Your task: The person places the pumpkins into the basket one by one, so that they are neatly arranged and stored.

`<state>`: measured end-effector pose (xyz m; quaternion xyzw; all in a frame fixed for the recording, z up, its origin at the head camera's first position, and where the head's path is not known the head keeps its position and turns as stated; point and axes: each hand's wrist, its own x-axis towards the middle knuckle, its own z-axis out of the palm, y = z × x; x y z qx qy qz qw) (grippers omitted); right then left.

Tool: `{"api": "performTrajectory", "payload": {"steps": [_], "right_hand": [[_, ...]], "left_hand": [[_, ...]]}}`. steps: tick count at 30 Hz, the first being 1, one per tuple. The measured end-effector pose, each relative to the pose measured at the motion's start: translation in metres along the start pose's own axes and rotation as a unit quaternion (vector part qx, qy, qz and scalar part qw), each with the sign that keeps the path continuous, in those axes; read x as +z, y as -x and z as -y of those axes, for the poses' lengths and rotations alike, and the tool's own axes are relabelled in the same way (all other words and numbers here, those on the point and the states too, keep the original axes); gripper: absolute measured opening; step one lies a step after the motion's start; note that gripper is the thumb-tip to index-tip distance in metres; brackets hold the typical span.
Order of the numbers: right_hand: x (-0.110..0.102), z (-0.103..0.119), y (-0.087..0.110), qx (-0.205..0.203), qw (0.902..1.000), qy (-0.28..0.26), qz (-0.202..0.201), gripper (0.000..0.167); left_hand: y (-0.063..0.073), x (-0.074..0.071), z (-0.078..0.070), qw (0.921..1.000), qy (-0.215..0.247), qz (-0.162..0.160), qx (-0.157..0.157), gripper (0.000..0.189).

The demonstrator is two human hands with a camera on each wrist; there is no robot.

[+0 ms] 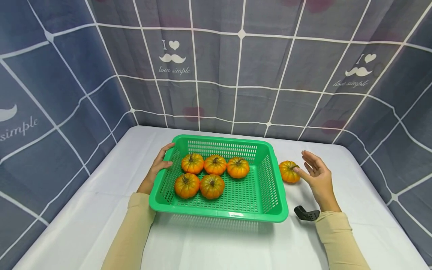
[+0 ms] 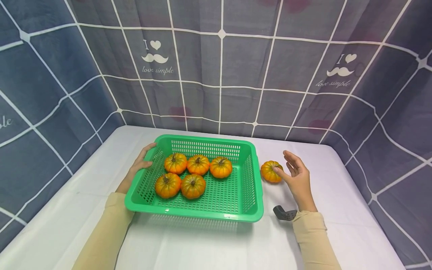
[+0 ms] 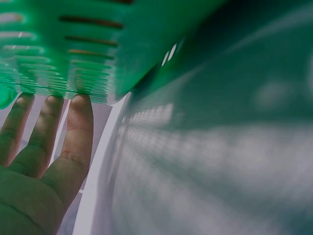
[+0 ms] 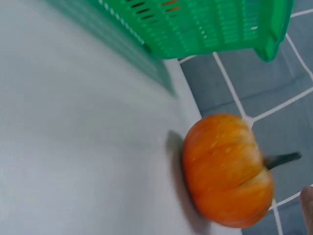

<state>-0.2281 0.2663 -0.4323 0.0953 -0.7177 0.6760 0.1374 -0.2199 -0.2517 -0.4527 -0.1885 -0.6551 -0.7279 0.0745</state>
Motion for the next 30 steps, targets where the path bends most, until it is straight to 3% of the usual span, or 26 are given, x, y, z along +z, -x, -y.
{"api": "performTrajectory", "payload": {"steps": [6, 13, 17, 21, 28, 30], "right_hand": [[-0.002, -0.012, 0.000, 0.044, 0.9986, 0.019, -0.023, 0.074], [-0.006, -0.024, 0.001, 0.094, 0.9941, 0.048, -0.025, 0.078], [-0.009, -0.027, 0.002, 0.107, 0.9918, 0.069, -0.015, 0.079], [-0.011, -0.030, 0.003, 0.121, 0.9903, 0.068, -0.011, 0.079], [-0.014, -0.039, 0.005, 0.136, 0.9887, 0.061, 0.008, 0.081], [-0.014, -0.041, 0.006, 0.138, 0.9885, 0.061, 0.009, 0.082]], "left_hand": [[0.000, 0.001, 0.000, 0.9995, 0.028, -0.002, -0.012, 0.067], [0.000, 0.001, 0.000, 0.9999, 0.011, 0.002, 0.003, 0.065], [-0.001, 0.000, 0.001, 0.9997, 0.020, 0.007, 0.011, 0.066], [0.000, 0.000, 0.000, 0.9994, 0.034, 0.010, 0.000, 0.066], [0.000, -0.001, 0.002, 0.9999, 0.000, 0.006, 0.014, 0.066], [0.000, -0.001, 0.002, 0.9996, 0.023, 0.010, 0.011, 0.066]]}}
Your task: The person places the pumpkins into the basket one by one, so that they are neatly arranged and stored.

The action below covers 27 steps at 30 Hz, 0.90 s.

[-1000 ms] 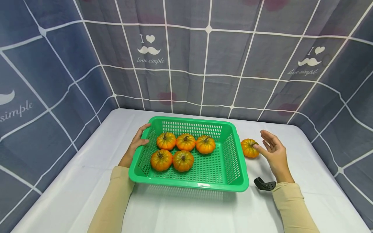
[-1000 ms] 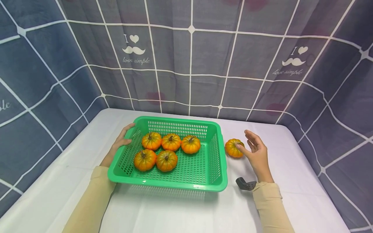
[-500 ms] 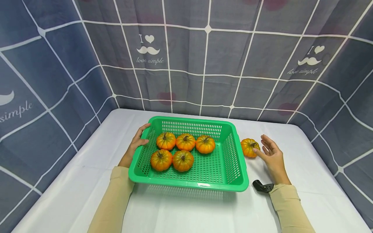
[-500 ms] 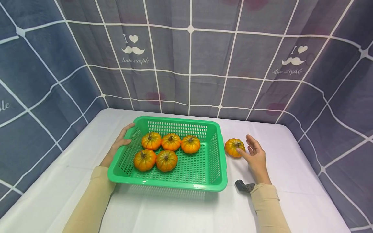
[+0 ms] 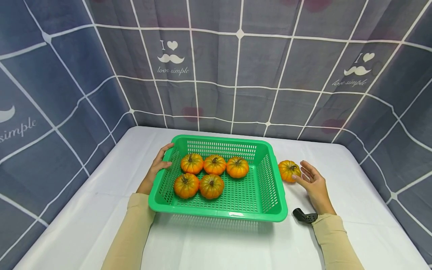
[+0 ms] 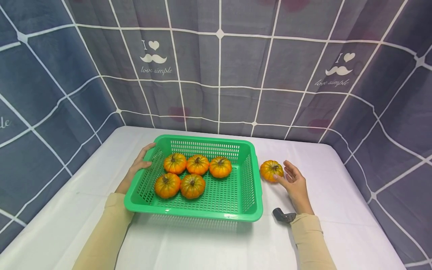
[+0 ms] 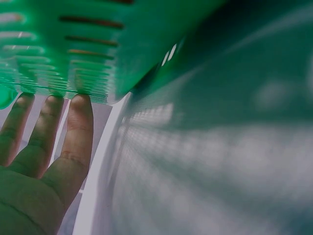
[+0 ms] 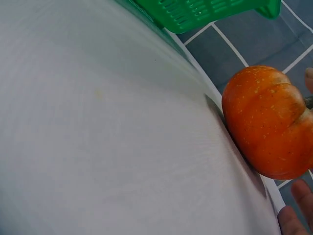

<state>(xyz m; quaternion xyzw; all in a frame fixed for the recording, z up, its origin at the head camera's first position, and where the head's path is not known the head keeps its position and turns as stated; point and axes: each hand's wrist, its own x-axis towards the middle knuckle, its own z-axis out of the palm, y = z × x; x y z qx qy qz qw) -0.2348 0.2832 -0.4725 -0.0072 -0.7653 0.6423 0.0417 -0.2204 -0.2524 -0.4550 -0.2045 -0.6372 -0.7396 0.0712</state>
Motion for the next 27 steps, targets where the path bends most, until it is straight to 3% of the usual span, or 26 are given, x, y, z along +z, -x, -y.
{"api": "performTrajectory", "payload": {"steps": [2, 6, 13, 16, 23, 27], "right_hand": [[-0.0005, -0.0007, 0.0007, 0.002, 1.0000, 0.005, 0.001, 0.081], [-0.0018, -0.0011, 0.0025, 0.009, 0.9997, 0.019, 0.012, 0.081], [-0.0037, -0.0030, 0.0037, 0.018, 0.9978, 0.039, 0.050, 0.087], [-0.0038, -0.0038, 0.0029, 0.021, 0.9967, 0.055, 0.057, 0.089], [-0.0022, -0.0049, 0.0000, 0.017, 0.9935, 0.095, 0.061, 0.092], [-0.0001, -0.0051, -0.0007, 0.012, 0.9918, 0.113, 0.058, 0.093]], "left_hand": [[0.0003, 0.0001, 0.0000, 0.9999, 0.011, 0.002, -0.006, 0.066], [-0.0006, 0.0002, 0.0000, 0.9997, -0.025, -0.003, -0.005, 0.066], [-0.0013, 0.0006, 0.0003, 0.9994, -0.032, -0.005, -0.010, 0.066], [-0.0001, 0.0006, 0.0003, 0.9978, -0.065, -0.011, -0.003, 0.066], [0.0029, 0.0016, -0.0014, 1.0000, 0.000, -0.001, -0.001, 0.064], [0.0024, 0.0022, -0.0025, 0.9999, -0.014, -0.006, 0.003, 0.063]]}}
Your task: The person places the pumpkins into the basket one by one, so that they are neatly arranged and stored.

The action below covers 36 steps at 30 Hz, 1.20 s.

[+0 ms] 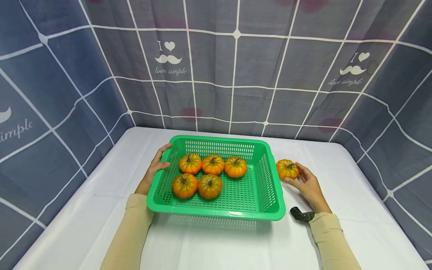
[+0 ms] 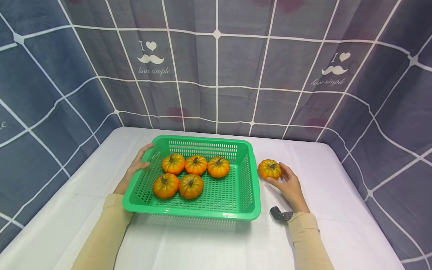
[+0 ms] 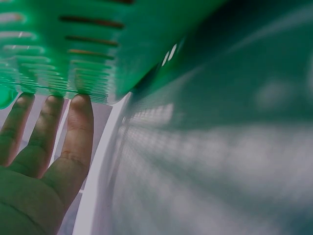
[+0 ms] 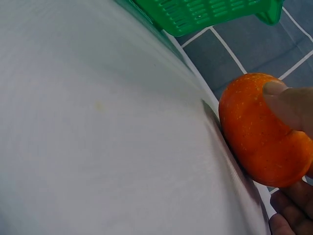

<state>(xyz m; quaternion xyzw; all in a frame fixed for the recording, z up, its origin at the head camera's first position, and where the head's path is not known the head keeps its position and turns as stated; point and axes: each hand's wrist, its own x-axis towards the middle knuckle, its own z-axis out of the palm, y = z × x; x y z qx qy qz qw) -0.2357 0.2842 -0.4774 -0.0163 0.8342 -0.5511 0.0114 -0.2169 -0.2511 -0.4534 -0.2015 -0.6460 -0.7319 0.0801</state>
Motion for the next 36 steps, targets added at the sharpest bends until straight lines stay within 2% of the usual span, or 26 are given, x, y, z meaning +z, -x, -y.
{"api": "performTrajectory", "payload": {"steps": [9, 11, 16, 18, 23, 34, 36], "right_hand": [[0.0014, -0.0022, -0.0017, -0.004, 0.9999, 0.010, -0.006, 0.089], [0.0018, -0.0020, -0.0011, -0.004, 0.9999, 0.009, -0.010, 0.089], [0.0020, -0.0018, 0.0006, -0.004, 0.9997, -0.003, -0.025, 0.086], [0.0019, -0.0018, 0.0009, -0.003, 0.9995, -0.009, -0.029, 0.085], [0.0016, -0.0023, 0.0011, 0.000, 0.9990, -0.025, -0.037, 0.084], [0.0035, 0.0018, 0.0039, -0.025, 0.9960, -0.053, -0.067, 0.077], [0.0042, 0.0020, 0.0037, -0.027, 0.9951, -0.061, -0.072, 0.076]], "left_hand": [[-0.0032, -0.0005, -0.0025, 0.9982, -0.059, -0.007, -0.010, 0.065], [-0.0030, -0.0008, -0.0023, 0.9984, -0.057, -0.007, -0.006, 0.064], [-0.0006, -0.0015, -0.0002, 0.9996, 0.022, 0.015, 0.005, 0.063], [0.0000, -0.0018, 0.0006, 0.9989, 0.038, 0.025, 0.012, 0.063], [-0.0006, -0.0018, 0.0023, 0.9995, 0.018, 0.019, 0.017, 0.063], [-0.0048, -0.0026, 0.0028, 0.9992, 0.021, 0.025, 0.025, 0.064], [-0.0041, -0.0029, 0.0025, 0.9995, -0.002, 0.020, 0.023, 0.064]]}}
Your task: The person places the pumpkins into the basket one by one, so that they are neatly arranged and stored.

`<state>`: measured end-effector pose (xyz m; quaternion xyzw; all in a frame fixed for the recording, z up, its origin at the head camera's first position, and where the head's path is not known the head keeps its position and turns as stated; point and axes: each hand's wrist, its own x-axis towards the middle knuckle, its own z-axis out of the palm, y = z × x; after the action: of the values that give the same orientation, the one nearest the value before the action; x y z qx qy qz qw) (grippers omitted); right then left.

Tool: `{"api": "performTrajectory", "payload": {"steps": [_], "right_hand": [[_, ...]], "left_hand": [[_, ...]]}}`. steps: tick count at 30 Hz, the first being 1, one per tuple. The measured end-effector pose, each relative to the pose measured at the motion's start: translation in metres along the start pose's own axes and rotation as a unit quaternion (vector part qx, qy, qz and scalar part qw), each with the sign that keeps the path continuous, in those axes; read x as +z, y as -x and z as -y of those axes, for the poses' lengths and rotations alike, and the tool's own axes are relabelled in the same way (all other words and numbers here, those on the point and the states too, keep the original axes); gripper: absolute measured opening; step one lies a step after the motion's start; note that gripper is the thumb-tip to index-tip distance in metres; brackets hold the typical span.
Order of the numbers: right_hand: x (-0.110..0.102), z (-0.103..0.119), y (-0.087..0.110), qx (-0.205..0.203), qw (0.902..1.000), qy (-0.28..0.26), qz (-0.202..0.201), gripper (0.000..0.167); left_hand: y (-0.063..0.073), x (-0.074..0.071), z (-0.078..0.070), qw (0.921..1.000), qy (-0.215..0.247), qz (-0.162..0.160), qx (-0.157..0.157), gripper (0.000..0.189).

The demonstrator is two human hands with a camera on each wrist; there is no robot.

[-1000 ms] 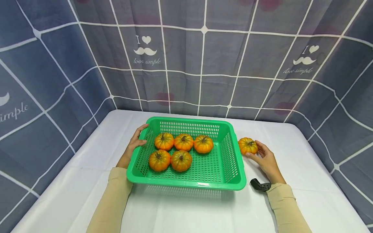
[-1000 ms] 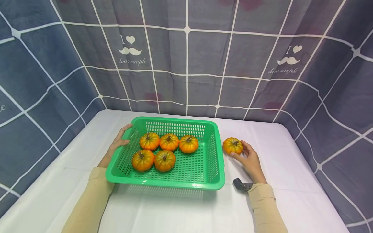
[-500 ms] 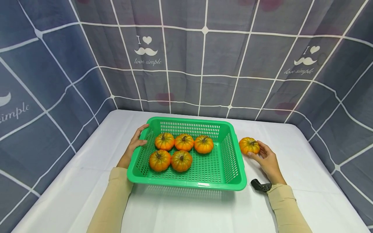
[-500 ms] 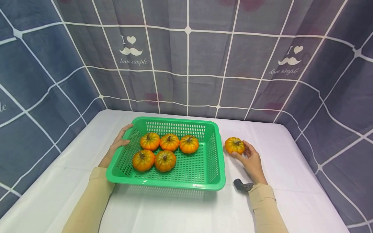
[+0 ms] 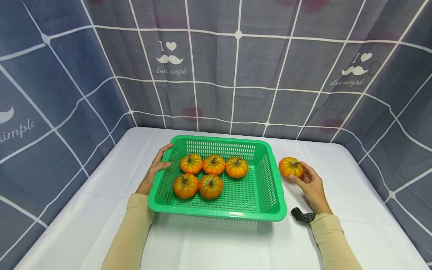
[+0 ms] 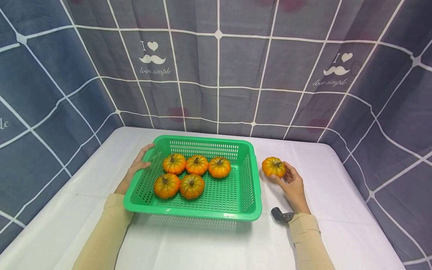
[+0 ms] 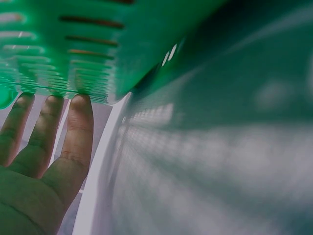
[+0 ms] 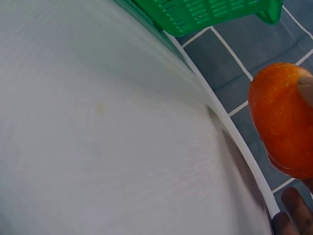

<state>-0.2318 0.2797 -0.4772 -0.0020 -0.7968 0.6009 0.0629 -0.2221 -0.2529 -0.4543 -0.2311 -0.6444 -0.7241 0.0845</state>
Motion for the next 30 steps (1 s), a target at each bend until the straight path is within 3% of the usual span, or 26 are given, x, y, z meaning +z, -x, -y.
{"api": "performTrajectory", "payload": {"steps": [4, 8, 16, 24, 30], "right_hand": [[0.001, 0.001, 0.001, -0.003, 0.9998, -0.012, -0.016, 0.075], [0.002, 0.004, 0.002, -0.012, 0.9990, -0.026, -0.035, 0.073], [0.004, 0.006, 0.002, -0.052, 0.9940, -0.079, -0.054, 0.069], [0.007, 0.013, 0.002, -0.082, 0.9903, -0.097, -0.056, 0.067], [0.006, 0.019, 0.003, -0.098, 0.9889, -0.101, -0.049, 0.068]], "left_hand": [[0.001, 0.000, -0.001, 0.9990, -0.040, -0.012, -0.013, 0.063], [0.000, 0.000, -0.001, 0.9991, -0.036, -0.011, -0.017, 0.063], [-0.001, -0.003, 0.000, 0.9976, -0.067, -0.003, 0.015, 0.065], [0.001, -0.001, 0.000, 0.9996, 0.026, 0.006, -0.003, 0.062], [0.000, 0.000, -0.001, 0.9998, -0.013, -0.007, -0.009, 0.062]]}}
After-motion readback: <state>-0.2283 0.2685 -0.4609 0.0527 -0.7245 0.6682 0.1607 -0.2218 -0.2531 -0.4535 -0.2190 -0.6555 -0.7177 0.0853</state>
